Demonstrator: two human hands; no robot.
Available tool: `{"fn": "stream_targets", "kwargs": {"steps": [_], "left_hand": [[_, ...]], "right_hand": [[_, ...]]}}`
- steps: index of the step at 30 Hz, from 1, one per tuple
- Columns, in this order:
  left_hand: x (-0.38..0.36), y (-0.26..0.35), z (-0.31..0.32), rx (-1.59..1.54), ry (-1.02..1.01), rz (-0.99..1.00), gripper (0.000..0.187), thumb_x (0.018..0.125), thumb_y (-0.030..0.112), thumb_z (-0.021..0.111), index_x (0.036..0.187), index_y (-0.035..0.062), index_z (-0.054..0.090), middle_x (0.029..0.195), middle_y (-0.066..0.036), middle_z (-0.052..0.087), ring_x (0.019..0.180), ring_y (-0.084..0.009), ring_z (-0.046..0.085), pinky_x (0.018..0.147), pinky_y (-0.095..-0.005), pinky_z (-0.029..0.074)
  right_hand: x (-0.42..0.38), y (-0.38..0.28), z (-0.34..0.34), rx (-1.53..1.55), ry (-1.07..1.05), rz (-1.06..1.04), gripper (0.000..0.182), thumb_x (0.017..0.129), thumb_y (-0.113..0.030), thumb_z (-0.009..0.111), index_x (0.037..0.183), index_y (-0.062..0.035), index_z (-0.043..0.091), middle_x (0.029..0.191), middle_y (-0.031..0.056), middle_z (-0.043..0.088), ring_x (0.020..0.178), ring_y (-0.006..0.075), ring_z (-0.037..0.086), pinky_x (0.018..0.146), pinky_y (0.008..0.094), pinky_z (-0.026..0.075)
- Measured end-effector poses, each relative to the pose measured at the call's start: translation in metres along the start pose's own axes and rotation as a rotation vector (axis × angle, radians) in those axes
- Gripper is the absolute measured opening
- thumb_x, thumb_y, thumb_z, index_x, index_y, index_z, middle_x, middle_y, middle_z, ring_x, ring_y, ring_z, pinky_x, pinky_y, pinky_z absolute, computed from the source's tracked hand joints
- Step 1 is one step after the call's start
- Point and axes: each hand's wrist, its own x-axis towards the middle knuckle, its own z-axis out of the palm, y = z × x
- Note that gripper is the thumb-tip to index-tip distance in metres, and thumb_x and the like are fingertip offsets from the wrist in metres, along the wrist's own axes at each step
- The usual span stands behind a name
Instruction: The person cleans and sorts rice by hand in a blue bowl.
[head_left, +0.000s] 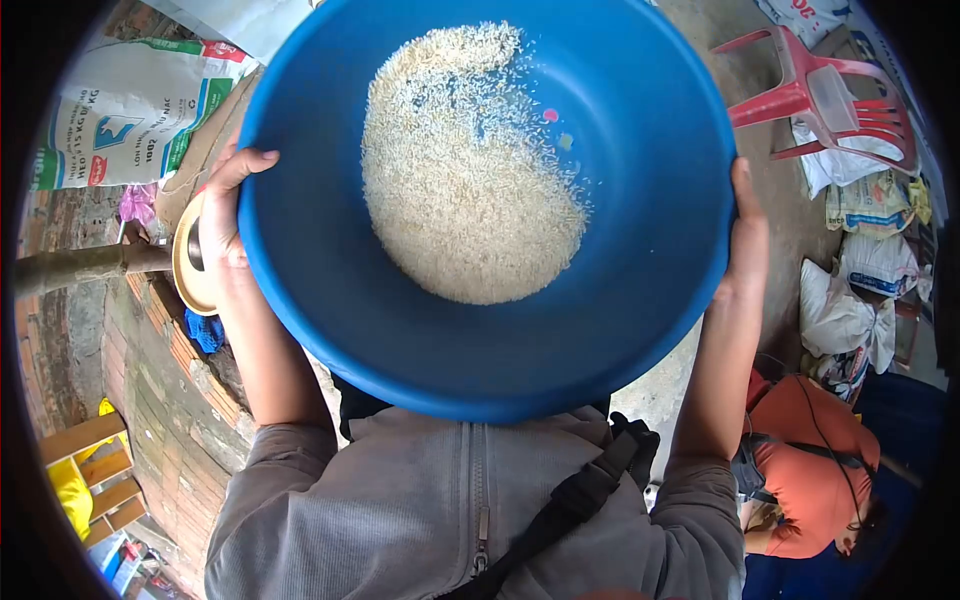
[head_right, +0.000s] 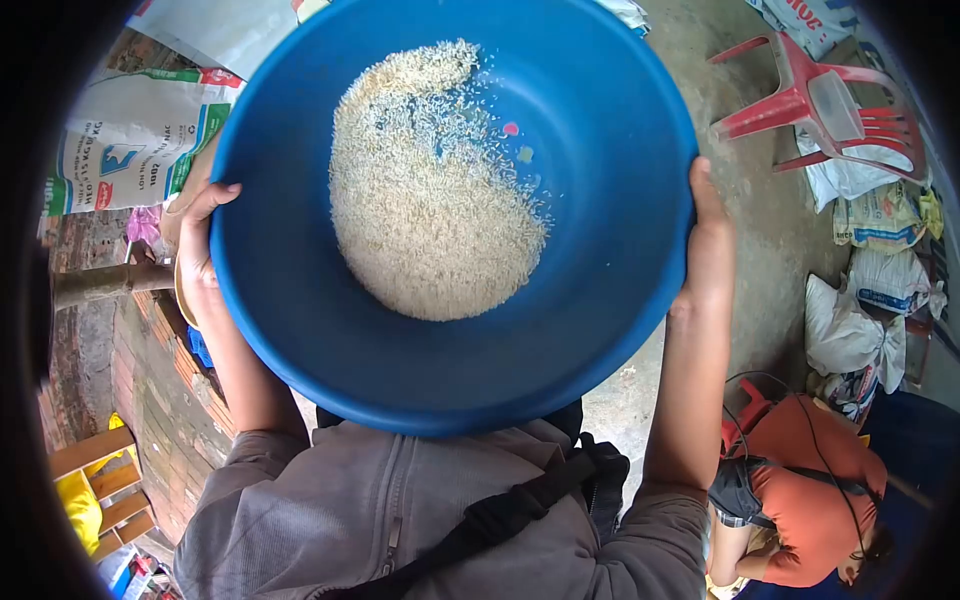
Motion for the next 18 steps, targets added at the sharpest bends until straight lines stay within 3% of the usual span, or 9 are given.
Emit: {"fn": "stream_targets", "kwargs": {"steps": [2,4,7,8,10,11,12,15,18], "left_hand": [[0.004,-0.004,-0.008,0.011,0.085,-0.113,0.055,0.071,-0.006,0.052,0.126,-0.003,0.048,0.11,-0.017,0.058,0.095,-0.0244,0.062,0.087,-0.0337,0.053],[-0.004,0.005,0.002,0.064,0.017,-0.017,0.057,0.07,-0.006,0.052,0.127,-0.0041,0.046,0.111,-0.019,0.058,0.096,-0.0251,0.062,0.088,-0.0335,0.053],[-0.023,0.013,0.013,-0.001,-0.075,0.112,0.057,0.069,-0.007,0.051,0.126,-0.0058,0.046,0.11,-0.02,0.058,0.097,-0.0251,0.062,0.088,-0.0323,0.053],[-0.025,0.013,0.013,0.001,-0.1,0.194,0.056,0.069,-0.007,0.051,0.125,-0.0062,0.047,0.11,-0.02,0.058,0.097,-0.0252,0.061,0.088,-0.0318,0.052],[-0.02,0.011,0.005,0.013,-0.064,0.184,0.057,0.069,-0.006,0.052,0.125,-0.0061,0.047,0.111,-0.02,0.057,0.096,-0.0257,0.062,0.088,-0.0323,0.052],[-0.012,0.007,-0.006,0.057,0.03,0.084,0.057,0.069,-0.006,0.053,0.125,-0.0061,0.047,0.11,-0.019,0.058,0.096,-0.026,0.062,0.088,-0.0328,0.052],[-0.007,0.005,-0.008,0.1,0.122,-0.016,0.057,0.068,-0.006,0.053,0.125,-0.0061,0.047,0.11,-0.019,0.058,0.095,-0.0262,0.062,0.088,-0.0334,0.052],[-0.013,0.007,0.006,0.093,0.11,0.058,0.059,0.068,-0.006,0.053,0.126,-0.0058,0.047,0.11,-0.019,0.058,0.095,-0.0267,0.062,0.088,-0.0346,0.052],[-0.026,0.01,0.014,0.033,-0.001,0.173,0.059,0.068,-0.007,0.052,0.127,-0.0052,0.046,0.11,-0.019,0.058,0.095,-0.0268,0.062,0.087,-0.0342,0.053]], "right_hand": [[0.008,0.009,-0.003,0.024,0.008,0.142,0.04,0.096,-0.035,0.051,0.105,0.0026,0.061,0.092,0.0115,0.066,0.076,0.0164,0.064,0.071,0.0285,0.052],[0.004,-0.003,0.0,0.019,-0.067,0.135,0.04,0.096,-0.035,0.051,0.106,0.0029,0.061,0.093,0.0119,0.066,0.077,0.0162,0.064,0.07,0.0283,0.053],[-0.015,-0.024,0.01,-0.015,-0.049,-0.128,0.04,0.096,-0.034,0.051,0.108,0.0026,0.06,0.096,0.0105,0.066,0.078,0.0159,0.065,0.069,0.0278,0.053],[-0.013,-0.024,0.011,-0.014,-0.053,-0.129,0.04,0.096,-0.034,0.051,0.108,0.0026,0.06,0.096,0.0105,0.066,0.078,0.0159,0.065,0.069,0.0278,0.053],[-0.009,-0.015,0.007,0.028,-0.066,-0.038,0.04,0.096,-0.035,0.051,0.107,0.0025,0.061,0.096,0.0105,0.066,0.078,0.0159,0.065,0.069,0.0277,0.053],[0.002,-0.002,-0.001,0.006,-0.047,0.092,0.038,0.096,-0.034,0.051,0.11,-0.0002,0.06,0.098,0.0114,0.066,0.082,0.0198,0.066,0.073,0.0298,0.055],[0.006,0.006,-0.001,0.005,-0.047,0.094,0.038,0.096,-0.034,0.051,0.11,-0.0002,0.06,0.098,0.0114,0.066,0.082,0.0198,0.066,0.073,0.0298,0.055],[0.011,0.009,0.001,-0.052,0.012,0.168,0.042,0.096,-0.035,0.05,0.109,0.0032,0.059,0.098,0.0118,0.065,0.08,0.0167,0.065,0.071,0.0283,0.054],[-0.008,-0.011,0.0,-0.005,-0.1,0.004,0.044,0.097,-0.036,0.049,0.112,0.004,0.058,0.1,0.0131,0.065,0.08,0.0176,0.065,0.072,0.0294,0.054]]}}
